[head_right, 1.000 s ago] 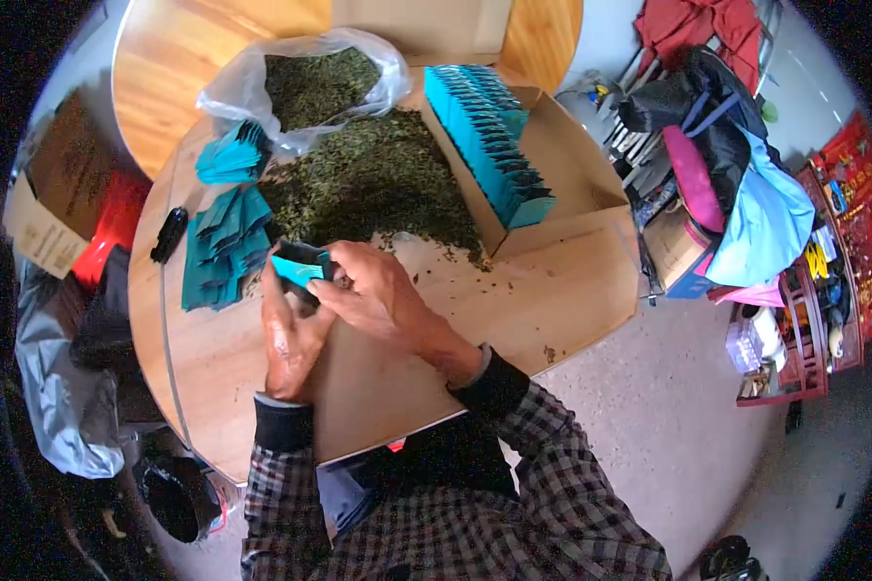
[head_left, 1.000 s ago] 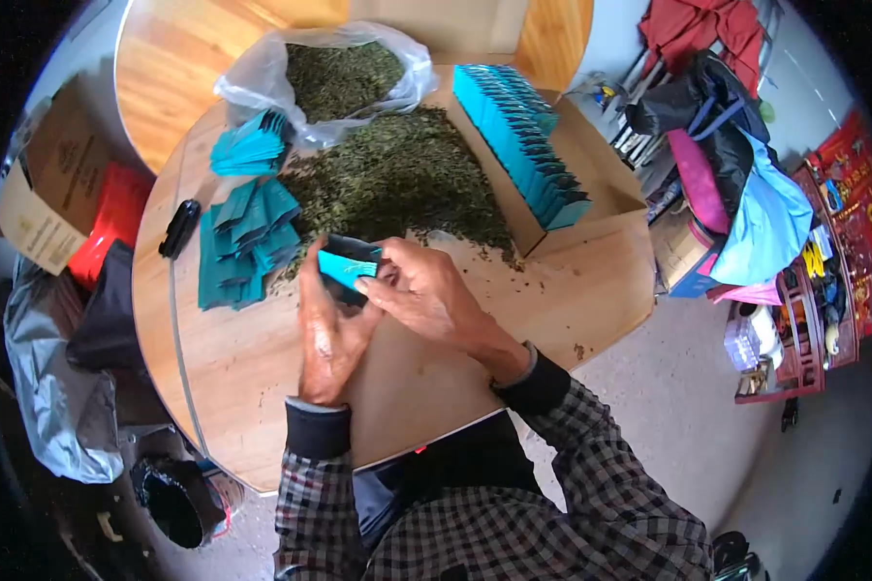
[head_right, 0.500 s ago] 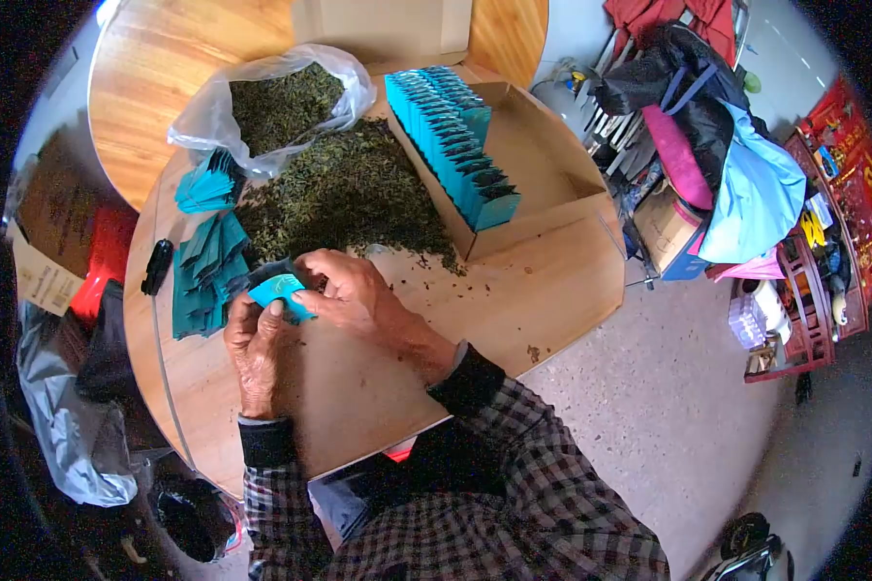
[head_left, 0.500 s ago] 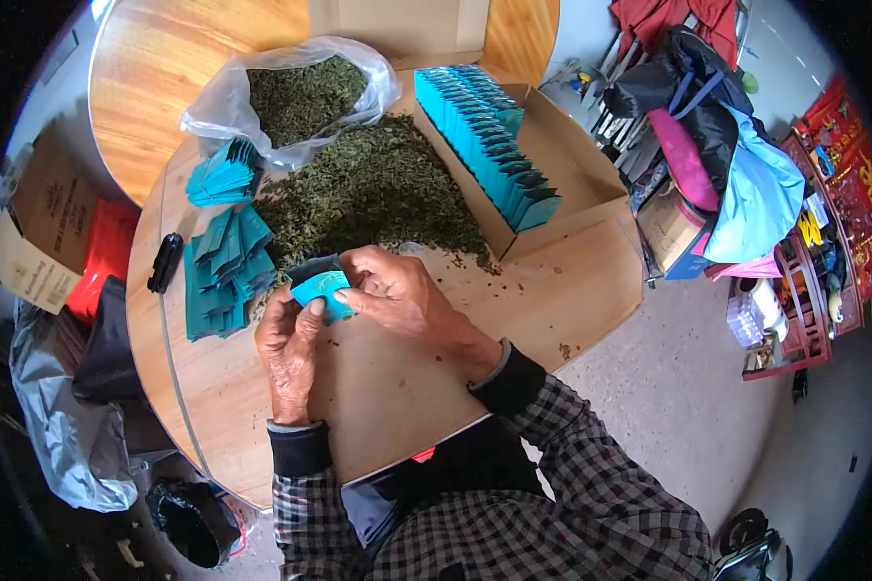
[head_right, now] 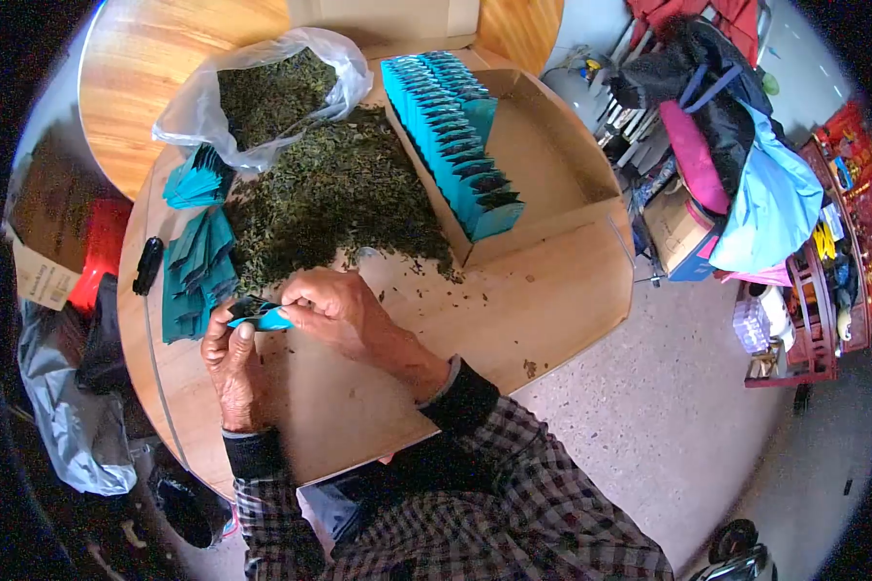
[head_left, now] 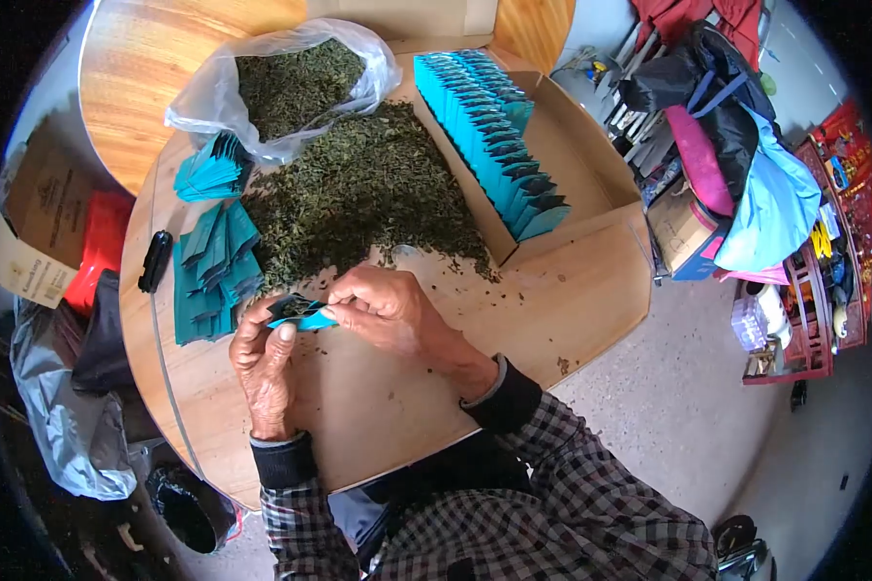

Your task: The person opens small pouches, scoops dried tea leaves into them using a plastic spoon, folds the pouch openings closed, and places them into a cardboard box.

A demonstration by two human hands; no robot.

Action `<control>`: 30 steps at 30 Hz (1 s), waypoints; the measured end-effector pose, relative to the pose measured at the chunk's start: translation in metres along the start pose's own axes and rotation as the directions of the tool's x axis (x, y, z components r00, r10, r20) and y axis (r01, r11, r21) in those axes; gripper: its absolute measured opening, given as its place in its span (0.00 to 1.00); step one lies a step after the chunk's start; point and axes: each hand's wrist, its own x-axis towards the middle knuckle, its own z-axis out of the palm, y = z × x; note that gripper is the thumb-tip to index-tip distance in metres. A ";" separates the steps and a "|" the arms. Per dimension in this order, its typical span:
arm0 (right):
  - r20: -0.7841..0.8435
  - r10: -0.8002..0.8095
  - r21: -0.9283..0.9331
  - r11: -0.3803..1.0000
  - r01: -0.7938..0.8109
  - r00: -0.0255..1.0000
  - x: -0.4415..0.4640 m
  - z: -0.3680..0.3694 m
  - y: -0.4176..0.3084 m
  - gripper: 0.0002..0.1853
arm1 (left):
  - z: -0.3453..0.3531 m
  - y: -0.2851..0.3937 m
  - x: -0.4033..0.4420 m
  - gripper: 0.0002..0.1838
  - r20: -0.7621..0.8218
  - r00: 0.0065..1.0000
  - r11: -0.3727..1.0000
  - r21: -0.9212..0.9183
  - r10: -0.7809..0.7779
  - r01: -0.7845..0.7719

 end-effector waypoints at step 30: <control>0.058 -0.068 -0.142 0.987 0.076 0.996 -0.001 -0.014 -0.017 0.05 | 0.025 0.026 -0.005 0.12 0.065 0.975 0.904 0.392 -0.212 0.171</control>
